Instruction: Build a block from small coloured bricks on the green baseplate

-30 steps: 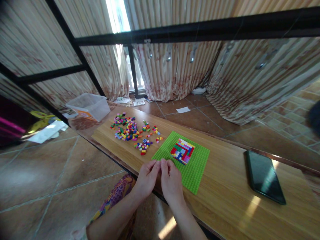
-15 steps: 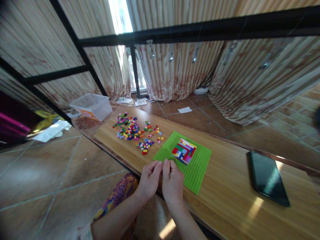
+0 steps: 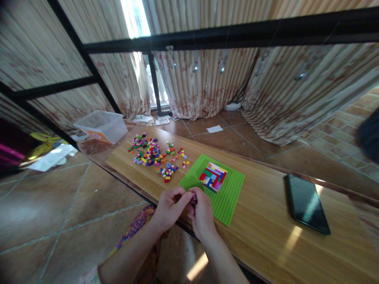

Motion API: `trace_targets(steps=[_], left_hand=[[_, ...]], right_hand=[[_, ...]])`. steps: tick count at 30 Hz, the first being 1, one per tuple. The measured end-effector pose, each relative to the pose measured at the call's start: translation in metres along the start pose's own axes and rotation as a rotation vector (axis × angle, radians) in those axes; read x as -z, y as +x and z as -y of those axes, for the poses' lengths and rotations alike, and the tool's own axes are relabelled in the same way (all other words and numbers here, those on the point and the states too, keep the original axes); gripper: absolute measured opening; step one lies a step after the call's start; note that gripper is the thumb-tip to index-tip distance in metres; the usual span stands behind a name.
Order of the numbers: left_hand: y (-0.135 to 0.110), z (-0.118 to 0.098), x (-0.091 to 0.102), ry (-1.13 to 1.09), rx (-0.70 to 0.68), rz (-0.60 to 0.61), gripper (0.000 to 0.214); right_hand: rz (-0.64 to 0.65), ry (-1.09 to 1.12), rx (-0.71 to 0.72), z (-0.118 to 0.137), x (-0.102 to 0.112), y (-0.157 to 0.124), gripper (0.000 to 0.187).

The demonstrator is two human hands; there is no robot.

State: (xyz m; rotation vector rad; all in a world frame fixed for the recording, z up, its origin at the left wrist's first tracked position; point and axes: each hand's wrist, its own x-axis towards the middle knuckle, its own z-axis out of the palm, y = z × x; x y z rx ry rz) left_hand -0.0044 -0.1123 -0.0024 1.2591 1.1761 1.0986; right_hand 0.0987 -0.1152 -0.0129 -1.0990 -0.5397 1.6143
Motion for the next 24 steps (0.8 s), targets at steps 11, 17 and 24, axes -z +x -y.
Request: trace_targets(steps=[11, 17, 24], left_hand=[[0.008, 0.006, -0.002, -0.413, 0.168, -0.068, 0.039], [0.016, 0.002, 0.012, -1.028, 0.400, -0.128, 0.035], [0.016, 0.003, 0.011, -1.084, 0.337, -0.134, 0.038]], right_hand=[[-0.019, 0.053, -0.054, 0.001, 0.000, 0.000, 0.041], [0.087, -0.143, 0.082, 0.002, 0.001, -0.004, 0.033], [0.042, -0.620, 0.336, -0.002, 0.002, -0.005, 0.029]])
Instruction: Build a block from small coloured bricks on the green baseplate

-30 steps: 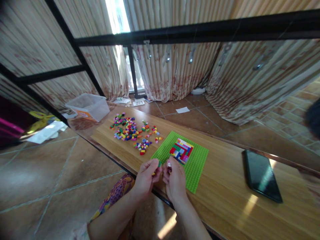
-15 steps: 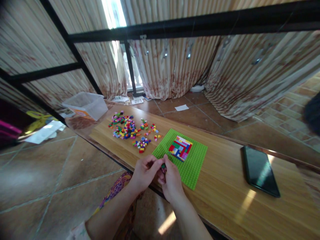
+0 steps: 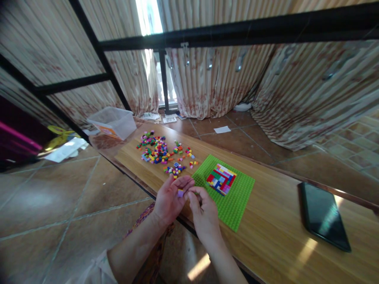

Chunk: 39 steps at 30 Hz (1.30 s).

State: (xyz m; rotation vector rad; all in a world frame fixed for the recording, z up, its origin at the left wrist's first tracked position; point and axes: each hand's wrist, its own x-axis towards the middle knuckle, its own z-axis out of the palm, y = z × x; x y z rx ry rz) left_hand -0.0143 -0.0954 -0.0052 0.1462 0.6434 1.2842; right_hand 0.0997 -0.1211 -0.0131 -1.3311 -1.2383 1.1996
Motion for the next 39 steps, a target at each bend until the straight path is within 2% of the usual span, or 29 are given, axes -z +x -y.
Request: trace_targets(steps=[3, 8, 10, 14, 17, 20, 26, 29, 32, 36, 39], left_hand=[[-0.001, 0.005, 0.001, 0.048, -0.021, 0.043, 0.037], [-0.005, 0.010, 0.000, 0.133, -0.031, 0.114, 0.042], [-0.005, 0.010, 0.000, 0.170, -0.048, 0.125, 0.039], [-0.004, 0.007, 0.004, 0.316, -0.144, 0.113, 0.030], [-0.004, 0.005, 0.007, 0.456, -0.247, 0.127, 0.028], [-0.006, 0.003, 0.007, 0.588, -0.310, 0.168, 0.030], [-0.010, 0.008, 0.007, 0.800, -0.337, 0.257, 0.032], [-0.010, 0.011, 0.008, 0.893, -0.403, 0.243, 0.032], [-0.010, 0.011, 0.011, 1.039, -0.536, 0.190, 0.030], [-0.005, 0.009, 0.015, 1.247, -0.770, 0.146, 0.026], [-0.001, 0.009, 0.017, 1.343, -0.850, 0.160, 0.026]], right_hand=[[0.046, -0.123, 0.062, 0.001, -0.004, -0.004, 0.026], [0.051, -0.103, 0.084, 0.000, -0.009, -0.004, 0.024], [0.030, 0.006, 0.035, 0.001, -0.008, -0.002, 0.026], [0.046, 0.440, -0.239, 0.006, -0.002, 0.001, 0.036], [0.078, 0.665, -0.345, 0.008, 0.003, 0.002, 0.037], [0.105, 0.771, -0.402, 0.006, 0.006, 0.002, 0.036], [0.173, 0.891, -0.486, 0.001, 0.007, 0.002, 0.039], [0.167, 0.867, -0.512, 0.003, 0.005, 0.003, 0.043], [0.096, 0.725, -0.480, 0.005, 0.003, 0.003, 0.046], [-0.058, 0.443, -0.311, 0.002, 0.001, 0.003, 0.046], [-0.076, 0.278, -0.147, -0.001, 0.004, 0.006, 0.044]])
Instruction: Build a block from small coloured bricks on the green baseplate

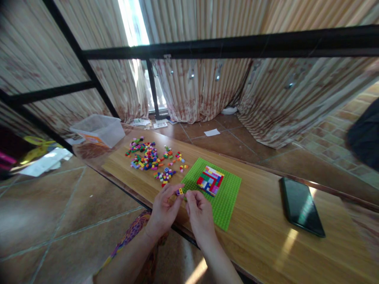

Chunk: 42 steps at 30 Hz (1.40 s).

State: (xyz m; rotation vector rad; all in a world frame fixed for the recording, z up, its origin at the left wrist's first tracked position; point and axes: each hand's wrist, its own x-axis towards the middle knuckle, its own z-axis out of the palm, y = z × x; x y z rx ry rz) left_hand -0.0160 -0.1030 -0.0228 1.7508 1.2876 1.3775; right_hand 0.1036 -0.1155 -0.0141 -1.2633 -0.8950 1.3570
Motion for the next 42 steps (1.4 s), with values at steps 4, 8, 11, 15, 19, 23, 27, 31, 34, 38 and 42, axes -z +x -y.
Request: trace_targets(steps=[4, 8, 11, 15, 19, 23, 27, 31, 34, 38, 42], left_hand=[[-0.001, -0.001, -0.001, 0.041, -0.021, 0.081, 0.024], [-0.003, -0.004, -0.002, 0.069, -0.033, 0.125, 0.027], [-0.003, -0.005, -0.001, 0.065, -0.049, 0.124, 0.025], [-0.002, -0.007, 0.003, 0.038, -0.054, 0.173, 0.016], [-0.002, -0.006, 0.004, 0.055, -0.046, 0.178, 0.010], [-0.002, -0.006, 0.004, 0.067, -0.057, 0.170, 0.010], [-0.003, -0.007, 0.002, 0.033, -0.051, 0.156, 0.011], [-0.004, -0.005, 0.000, -0.041, -0.015, 0.140, 0.014], [-0.003, -0.001, -0.002, -0.065, 0.015, 0.102, 0.017], [-0.003, -0.001, -0.003, -0.051, 0.028, 0.058, 0.016], [-0.002, -0.003, -0.004, -0.044, 0.084, 0.023, 0.010]], right_hand=[[0.019, -0.242, 0.216, 0.001, 0.006, 0.004, 0.036], [0.027, -0.447, 0.330, 0.004, 0.008, 0.002, 0.031], [-0.004, -0.493, 0.332, 0.005, 0.008, 0.000, 0.033], [-0.005, -0.472, 0.297, 0.002, 0.010, 0.002, 0.034], [0.038, -0.377, 0.240, -0.003, 0.013, 0.007, 0.036], [0.016, -0.117, 0.119, -0.006, 0.007, 0.008, 0.040], [-0.040, 0.158, -0.041, 0.001, 0.004, 0.006, 0.040], [0.020, 0.402, -0.158, 0.009, 0.009, 0.004, 0.024], [0.048, 0.496, -0.209, 0.012, 0.011, 0.003, 0.019], [0.059, 0.510, -0.256, 0.013, 0.010, 0.003, 0.028], [0.069, 0.484, -0.269, 0.013, 0.010, 0.002, 0.033]])
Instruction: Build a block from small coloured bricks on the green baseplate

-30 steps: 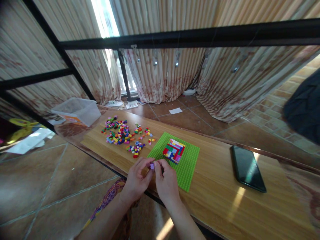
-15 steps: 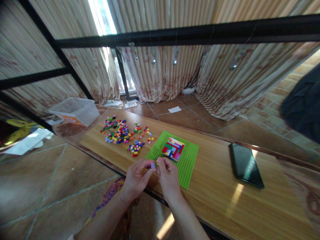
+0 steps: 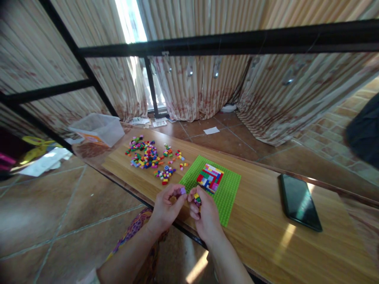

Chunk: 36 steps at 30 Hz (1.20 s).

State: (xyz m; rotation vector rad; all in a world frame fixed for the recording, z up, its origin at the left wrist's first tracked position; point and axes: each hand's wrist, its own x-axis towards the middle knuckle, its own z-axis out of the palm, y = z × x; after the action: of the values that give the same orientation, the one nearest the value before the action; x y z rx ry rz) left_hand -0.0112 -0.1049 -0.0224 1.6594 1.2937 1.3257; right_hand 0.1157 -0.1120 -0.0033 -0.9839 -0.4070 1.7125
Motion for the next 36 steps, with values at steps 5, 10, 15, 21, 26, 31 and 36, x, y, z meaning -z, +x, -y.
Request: trace_targets(steps=[5, 10, 15, 21, 26, 31, 36], left_hand=[[0.000, 0.002, 0.003, -0.116, 0.117, -0.060, 0.013], [0.006, 0.007, 0.014, -0.251, 0.221, -0.145, 0.018], [0.016, 0.014, 0.027, -0.320, 0.237, -0.223, 0.018], [0.011, 0.019, 0.033, -0.430, 0.294, -0.111, 0.016], [0.007, 0.021, 0.040, -0.369, 0.328, -0.042, 0.012], [0.014, 0.027, 0.047, -0.380, 0.367, -0.092, 0.012], [0.019, 0.035, 0.049, -0.335, 0.392, -0.150, 0.013]], right_hand=[[-0.008, -0.099, 0.007, 0.001, 0.003, -0.006, 0.035], [-0.005, -0.123, -0.054, -0.006, -0.010, -0.006, 0.029], [-0.008, -0.115, 0.041, -0.011, -0.053, 0.033, 0.032], [-0.095, -0.202, 0.222, -0.007, -0.100, 0.114, 0.024], [-0.127, -0.298, 0.304, -0.014, -0.111, 0.152, 0.017], [-0.146, -0.388, 0.360, -0.026, -0.112, 0.163, 0.021], [-0.124, -0.465, 0.376, -0.029, -0.113, 0.163, 0.032]])
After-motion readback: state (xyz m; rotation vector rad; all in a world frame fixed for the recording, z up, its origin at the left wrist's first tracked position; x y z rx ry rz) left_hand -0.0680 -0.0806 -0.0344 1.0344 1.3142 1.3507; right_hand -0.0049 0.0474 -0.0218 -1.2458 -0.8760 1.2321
